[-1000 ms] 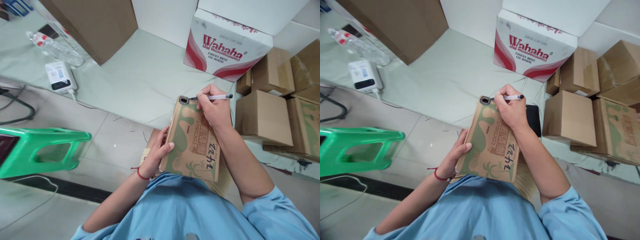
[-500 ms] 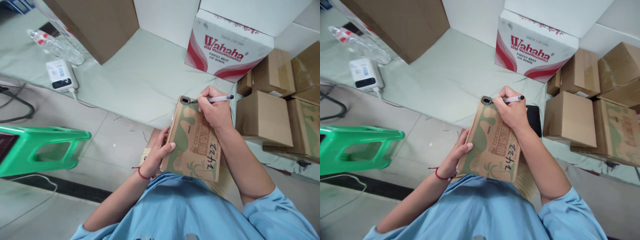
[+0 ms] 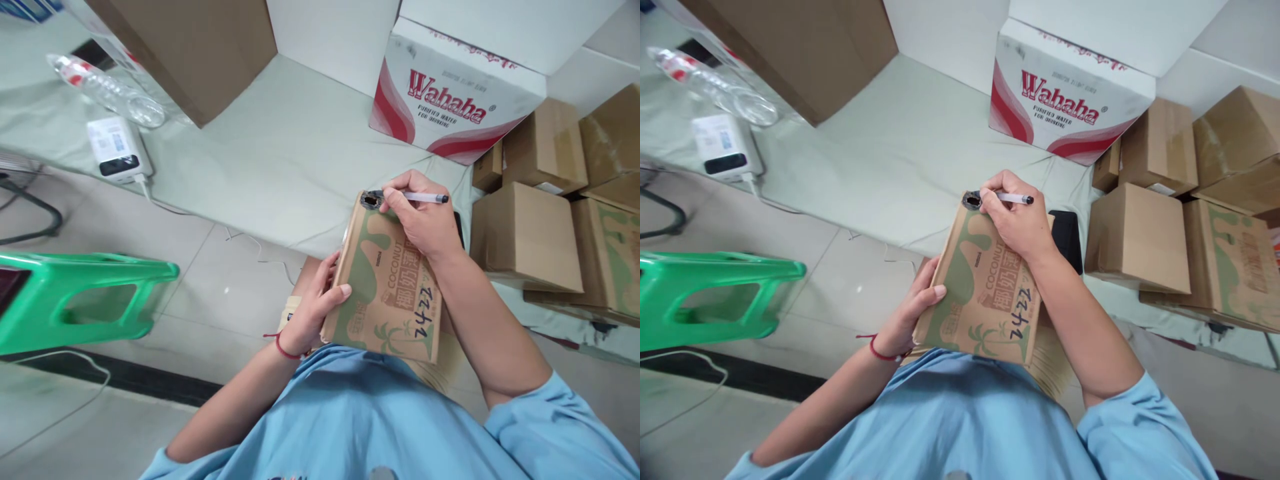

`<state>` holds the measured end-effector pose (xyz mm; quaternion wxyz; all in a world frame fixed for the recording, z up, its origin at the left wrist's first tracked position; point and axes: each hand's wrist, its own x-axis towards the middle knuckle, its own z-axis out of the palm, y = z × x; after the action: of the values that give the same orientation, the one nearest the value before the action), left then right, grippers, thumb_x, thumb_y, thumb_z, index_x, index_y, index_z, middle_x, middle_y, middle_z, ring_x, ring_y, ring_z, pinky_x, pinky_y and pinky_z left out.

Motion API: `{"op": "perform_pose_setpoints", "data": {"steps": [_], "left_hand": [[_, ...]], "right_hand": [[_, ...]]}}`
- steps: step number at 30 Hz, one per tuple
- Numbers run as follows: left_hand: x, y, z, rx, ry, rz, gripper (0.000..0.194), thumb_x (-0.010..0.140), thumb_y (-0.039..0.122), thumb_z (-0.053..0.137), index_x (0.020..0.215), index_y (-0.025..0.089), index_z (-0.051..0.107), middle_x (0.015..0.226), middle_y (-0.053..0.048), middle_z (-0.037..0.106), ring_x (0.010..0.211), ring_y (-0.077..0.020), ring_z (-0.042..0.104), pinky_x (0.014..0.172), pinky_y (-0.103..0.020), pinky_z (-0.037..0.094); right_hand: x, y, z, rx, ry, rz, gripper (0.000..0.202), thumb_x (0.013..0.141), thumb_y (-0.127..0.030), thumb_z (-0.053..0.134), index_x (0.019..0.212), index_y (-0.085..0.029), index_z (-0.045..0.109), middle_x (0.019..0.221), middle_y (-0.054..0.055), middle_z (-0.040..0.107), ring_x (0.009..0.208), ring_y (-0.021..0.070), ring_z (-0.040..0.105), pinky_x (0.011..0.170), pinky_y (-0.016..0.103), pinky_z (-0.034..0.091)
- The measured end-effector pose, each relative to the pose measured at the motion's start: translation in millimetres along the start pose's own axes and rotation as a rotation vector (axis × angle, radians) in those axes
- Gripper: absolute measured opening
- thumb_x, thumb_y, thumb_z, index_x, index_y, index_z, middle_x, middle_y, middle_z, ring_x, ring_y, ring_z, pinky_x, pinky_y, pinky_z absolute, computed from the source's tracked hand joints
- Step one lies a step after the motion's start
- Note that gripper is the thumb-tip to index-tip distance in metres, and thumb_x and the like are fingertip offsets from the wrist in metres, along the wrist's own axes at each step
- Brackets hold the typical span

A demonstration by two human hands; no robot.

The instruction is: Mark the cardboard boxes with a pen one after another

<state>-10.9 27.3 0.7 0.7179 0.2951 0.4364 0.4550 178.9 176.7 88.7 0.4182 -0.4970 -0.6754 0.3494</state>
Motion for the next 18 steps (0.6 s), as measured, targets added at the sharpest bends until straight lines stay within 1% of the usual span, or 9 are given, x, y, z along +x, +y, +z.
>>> {"op": "perform_pose_setpoints", "data": {"steps": [2,6,8,10,12,15,16,17,18], "left_hand": [[0,0,-0.3,0.021,0.004,0.009,0.083,0.088,0.054,0.074,0.163,0.032,0.048,0.147,-0.009,0.066,0.137,-0.0378,0.060,0.113,-0.050,0.051],[0,1,-0.9,0.039,0.014,-0.001,0.085,0.087,0.055,0.075,0.163,0.031,0.047,0.145,-0.010,0.067,0.139,-0.0385,0.058,0.114,-0.051,0.049],[0,0,-1.2,0.044,0.013,-0.007,0.084,0.087,0.055,0.074,0.163,0.031,0.047,0.145,-0.010,0.066,0.139,-0.0380,0.058,0.115,-0.051,0.049],[0,-2,-1.5,0.040,0.009,-0.007,0.083,0.088,0.054,0.074,0.163,0.032,0.046,0.145,-0.009,0.066,0.139,-0.0373,0.058,0.115,-0.050,0.049],[0,-3,-1.9,0.021,0.004,-0.005,0.084,0.087,0.053,0.075,0.162,0.032,0.045,0.147,-0.009,0.064,0.139,-0.0372,0.058,0.114,-0.049,0.049],[-4,-3,-4.6,-0.017,-0.015,0.001,0.088,0.084,0.054,0.079,0.162,0.031,0.046,0.152,-0.010,0.062,0.138,-0.0382,0.059,0.110,-0.048,0.052],[-7,-1,-6.4,-0.021,-0.025,0.004,0.088,0.083,0.054,0.080,0.162,0.031,0.046,0.153,-0.010,0.062,0.139,-0.0388,0.059,0.109,-0.048,0.052],[-11,1,-8.9,-0.018,-0.033,0.014,0.088,0.083,0.054,0.081,0.161,0.031,0.048,0.154,-0.010,0.061,0.139,-0.0393,0.059,0.109,-0.048,0.053],[-16,4,-12.1,-0.012,-0.038,0.025,0.087,0.082,0.053,0.082,0.160,0.030,0.050,0.155,-0.010,0.061,0.140,-0.0399,0.058,0.108,-0.047,0.053]], "right_hand": [[0,2,0,0.004,0.020,0.007,0.013,0.095,-0.030,0.067,0.085,-0.022,0.068,0.071,-0.003,0.073,0.065,0.0142,0.061,0.066,0.029,0.045],[0,7,0,0.012,0.106,0.036,0.014,0.093,-0.028,0.068,0.080,-0.023,0.064,0.063,-0.005,0.067,0.059,0.0134,0.057,0.062,0.028,0.045],[-1,9,2,0.038,0.129,0.043,0.016,0.092,-0.029,0.069,0.079,-0.023,0.062,0.061,-0.006,0.063,0.058,0.0127,0.056,0.061,0.028,0.045],[-2,10,1,0.090,0.168,0.027,0.018,0.094,-0.034,0.069,0.082,-0.024,0.061,0.061,-0.006,0.060,0.057,0.0122,0.055,0.058,0.027,0.043],[-4,9,-4,0.153,0.276,-0.007,0.021,0.099,-0.042,0.067,0.088,-0.025,0.061,0.069,-0.004,0.063,0.055,0.0117,0.053,0.053,0.026,0.039],[-11,13,-25,0.170,0.517,-0.038,0.024,0.105,-0.051,0.059,0.103,-0.027,0.062,0.089,0.003,0.073,0.058,0.0138,0.056,0.049,0.029,0.032],[-15,17,-35,0.131,0.585,-0.032,0.026,0.107,-0.054,0.056,0.108,-0.028,0.062,0.094,0.006,0.075,0.061,0.0156,0.059,0.050,0.030,0.032],[-20,23,-45,0.061,0.642,-0.023,0.029,0.108,-0.055,0.052,0.111,-0.028,0.063,0.095,0.007,0.075,0.064,0.0176,0.062,0.051,0.031,0.034],[-26,30,-55,-0.042,0.670,-0.010,0.032,0.109,-0.055,0.050,0.113,-0.027,0.064,0.093,0.008,0.075,0.067,0.0195,0.064,0.055,0.032,0.038]]}}
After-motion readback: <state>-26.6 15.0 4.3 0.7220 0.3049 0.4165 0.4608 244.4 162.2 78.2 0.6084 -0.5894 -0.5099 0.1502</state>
